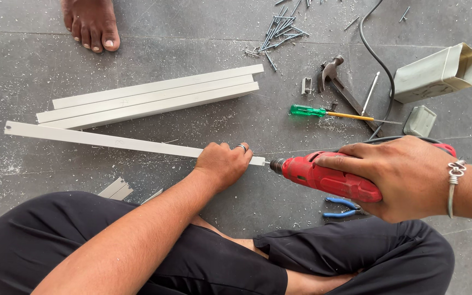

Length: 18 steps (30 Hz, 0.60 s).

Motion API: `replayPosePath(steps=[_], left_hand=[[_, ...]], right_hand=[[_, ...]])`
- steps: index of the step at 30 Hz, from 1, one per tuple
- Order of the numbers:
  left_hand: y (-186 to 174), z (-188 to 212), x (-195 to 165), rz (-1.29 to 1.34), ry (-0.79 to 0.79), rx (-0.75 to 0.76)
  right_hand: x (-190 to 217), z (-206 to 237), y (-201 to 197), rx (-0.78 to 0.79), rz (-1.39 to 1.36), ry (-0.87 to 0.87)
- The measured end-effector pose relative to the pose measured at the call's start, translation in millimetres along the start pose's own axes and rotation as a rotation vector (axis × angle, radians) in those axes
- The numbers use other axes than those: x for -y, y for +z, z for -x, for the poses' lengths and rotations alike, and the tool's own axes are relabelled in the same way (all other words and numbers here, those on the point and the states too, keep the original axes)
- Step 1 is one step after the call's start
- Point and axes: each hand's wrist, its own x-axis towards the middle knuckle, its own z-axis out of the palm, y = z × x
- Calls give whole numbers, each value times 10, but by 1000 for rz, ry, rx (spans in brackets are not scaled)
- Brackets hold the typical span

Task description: The person sits on the floor and uses a red corded drill to make holes in white metal profiles. They repeatedly pick up a profile, drill a hole, and set it aside, handling multiple profiles one at a time.

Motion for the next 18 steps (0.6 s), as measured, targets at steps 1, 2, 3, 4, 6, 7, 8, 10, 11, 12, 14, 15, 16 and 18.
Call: replayPosePath(steps=[1, 2, 3, 4, 6, 7, 8, 10, 11, 12, 14, 15, 16, 18], left_hand=[[1, -1, -4, -1, 2, -35], [0, -2, -2, -2, 3, -71], [0, -2, -5, -2, 4, -106], [-1, -4, 2, 2, 0, -80], [-5, 3, 11, 13, -5, -23], [-10, -14, 24, 21, -9, -35], [-16, -12, 39, 26, -12, -44], [-20, 16, 26, 41, -11, -52], [-28, 6, 46, 35, -7, -65], [-31, 8, 47, 35, -4, -74], [-32, 10, 44, 56, -21, -37], [-34, 14, 56, 64, -32, -17], [-32, 16, 59, 70, -26, -30], [-30, 16, 69, 83, -15, -57]], right_hand=[[-2, 3, -4, -35, -4, -25], [5, 8, -6, 15, 11, 11], [13, 18, -7, 67, 26, 46], [20, 18, -11, 68, 25, 44], [32, 25, -22, 22, 7, 4], [28, 11, -36, -9, 6, -17], [25, -2, -52, -40, 6, -37], [45, 2, -69, -40, 19, -51], [45, 0, -90, -23, 32, -35], [59, 2, -100, -1, 43, -21], [82, 17, -118, 33, 57, -3], [89, 11, -128, 39, 60, 0], [93, 10, -133, 38, 62, -4], [95, 5, -134, 26, 63, -25]])
